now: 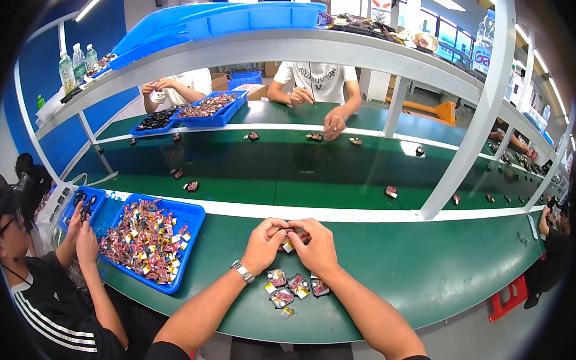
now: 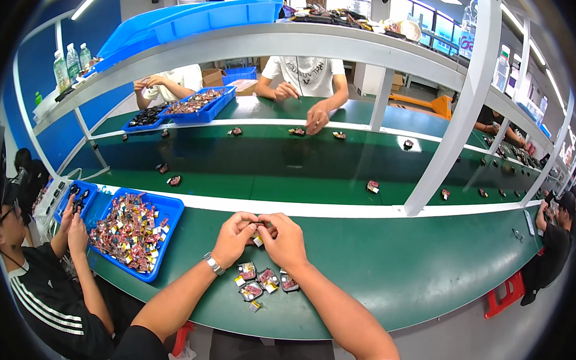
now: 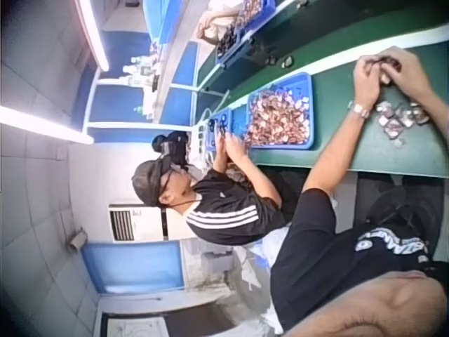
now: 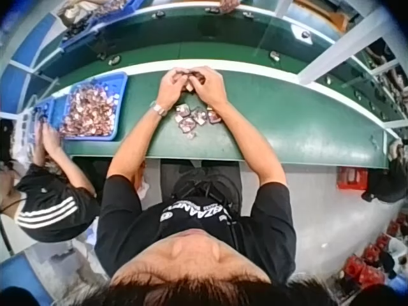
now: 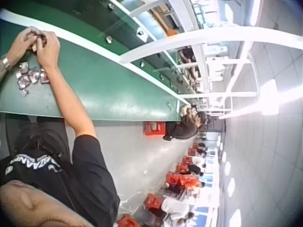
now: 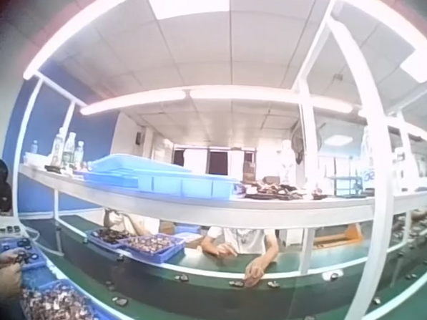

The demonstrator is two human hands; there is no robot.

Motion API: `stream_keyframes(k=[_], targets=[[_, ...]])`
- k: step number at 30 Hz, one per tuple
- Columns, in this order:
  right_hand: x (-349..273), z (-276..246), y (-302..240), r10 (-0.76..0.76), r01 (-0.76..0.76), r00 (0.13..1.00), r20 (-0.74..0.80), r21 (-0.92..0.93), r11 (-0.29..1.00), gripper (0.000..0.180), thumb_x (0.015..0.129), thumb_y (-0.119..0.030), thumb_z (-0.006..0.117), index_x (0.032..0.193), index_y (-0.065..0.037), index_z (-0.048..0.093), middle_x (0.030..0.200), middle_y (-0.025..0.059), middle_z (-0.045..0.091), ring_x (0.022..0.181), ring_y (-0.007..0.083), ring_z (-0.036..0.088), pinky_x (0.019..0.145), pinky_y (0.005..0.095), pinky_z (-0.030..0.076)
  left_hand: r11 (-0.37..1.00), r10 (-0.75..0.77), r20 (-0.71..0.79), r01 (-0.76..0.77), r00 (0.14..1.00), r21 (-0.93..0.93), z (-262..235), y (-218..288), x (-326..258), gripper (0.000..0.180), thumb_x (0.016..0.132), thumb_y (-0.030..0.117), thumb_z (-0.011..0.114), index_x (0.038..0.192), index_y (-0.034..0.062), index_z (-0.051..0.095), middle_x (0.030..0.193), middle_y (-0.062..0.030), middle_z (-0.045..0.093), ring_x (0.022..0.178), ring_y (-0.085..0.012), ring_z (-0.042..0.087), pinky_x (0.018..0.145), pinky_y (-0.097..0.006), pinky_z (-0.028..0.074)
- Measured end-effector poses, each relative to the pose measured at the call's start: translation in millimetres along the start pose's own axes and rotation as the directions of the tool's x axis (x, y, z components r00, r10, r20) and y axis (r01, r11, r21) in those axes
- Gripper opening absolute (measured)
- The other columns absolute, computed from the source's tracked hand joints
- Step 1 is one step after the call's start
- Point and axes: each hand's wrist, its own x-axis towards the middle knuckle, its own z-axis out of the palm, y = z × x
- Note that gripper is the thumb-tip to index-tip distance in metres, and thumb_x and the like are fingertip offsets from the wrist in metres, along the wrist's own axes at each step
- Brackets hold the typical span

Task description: The recorder is sitting at a workstation sorting and inspecting small electronic components on a conveyor belt in a factory setting.

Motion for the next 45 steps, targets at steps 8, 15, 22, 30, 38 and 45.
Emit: stream_keyframes(k=[8,15,22,30,38,45], targets=[[74.2,-20.0,57.8,0.235,-0.243,0.950,-0.208,-0.016,0.970,0.020,0.081,-0.011,0.073,0.098,0.000,0.070,0.091,0.0111,0.070,0.074,0.0171,0.068,0.067,0.0309,0.054,0.974,0.200,-0.162,-0.178,0.966,0.144,-20.6,2.4,12.2,0.023,0.098,0.008,0.051,0.119,0.0002,0.053,0.120,-0.0139,0.062,0.103,-0.0210,0.065,0.081,-0.032,0.056],[101.9,-33.4,92.7,0.005,-0.174,0.921,-0.389,-0.402,0.899,0.029,0.082,-0.017,0.073,0.106,-0.003,0.066,0.089,0.0105,0.065,0.076,0.0274,0.063,0.075,0.0396,0.051,0.973,0.182,-0.237,-0.140,0.954,0.186,-35.5,1.4,18.1,0.018,0.095,0.007,0.052,0.110,-0.0022,0.058,0.112,-0.0122,0.065,0.095,-0.0193,0.067,0.076,-0.030,0.057],[-57.1,-77.9,4.8,0.225,-0.206,0.966,0.125,-0.152,0.967,0.035,0.080,-0.018,0.077,0.107,-0.002,0.062,0.087,0.0075,0.062,0.071,0.0173,0.058,0.068,0.0305,0.049,0.953,0.182,-0.201,-0.122,0.962,0.278,-39.1,-4.0,13.0,0.017,0.095,0.008,0.054,0.108,-0.0007,0.060,0.106,-0.0104,0.067,0.092,-0.0181,0.067,0.078,-0.030,0.055],[-100.5,-70.0,-42.9,0.084,0.029,0.981,0.173,-0.566,0.824,0.055,0.068,-0.020,0.085,0.113,-0.002,0.058,0.105,0.0116,0.063,0.092,0.0271,0.061,0.083,0.0367,0.050,0.919,0.236,-0.125,-0.180,0.964,0.349,-23.5,-1.4,12.3,0.014,0.091,0.005,0.058,0.103,-0.0003,0.063,0.097,-0.0085,0.071,0.087,-0.0159,0.068,0.076,-0.029,0.055],[-45.8,-71.9,-22.9,0.045,0.041,0.957,0.285,-0.287,0.957,0.047,0.072,-0.008,0.073,0.117,-0.004,0.059,0.109,0.0102,0.065,0.102,0.0257,0.059,0.087,0.0342,0.051,0.984,0.060,0.104,-0.077,0.993,0.163,-18.2,7.7,3.7,0.023,0.096,0.010,0.054,0.114,-0.0034,0.061,0.103,-0.0116,0.068,0.083,-0.0134,0.064,0.071,-0.027,0.054],[12.9,-50.8,-23.6,-0.180,0.233,0.878,0.444,-0.068,0.970,0.051,0.075,-0.008,0.072,0.124,-0.007,0.059,0.120,0.0096,0.062,0.112,0.0256,0.057,0.093,0.0364,0.049,0.982,-0.114,0.408,0.164,0.906,-0.090,-32.1,9.8,4.9,0.037,0.103,0.027,0.048,0.121,-0.0029,0.059,0.104,-0.0097,0.067,0.088,-0.0144,0.064,0.074,-0.029,0.054]])
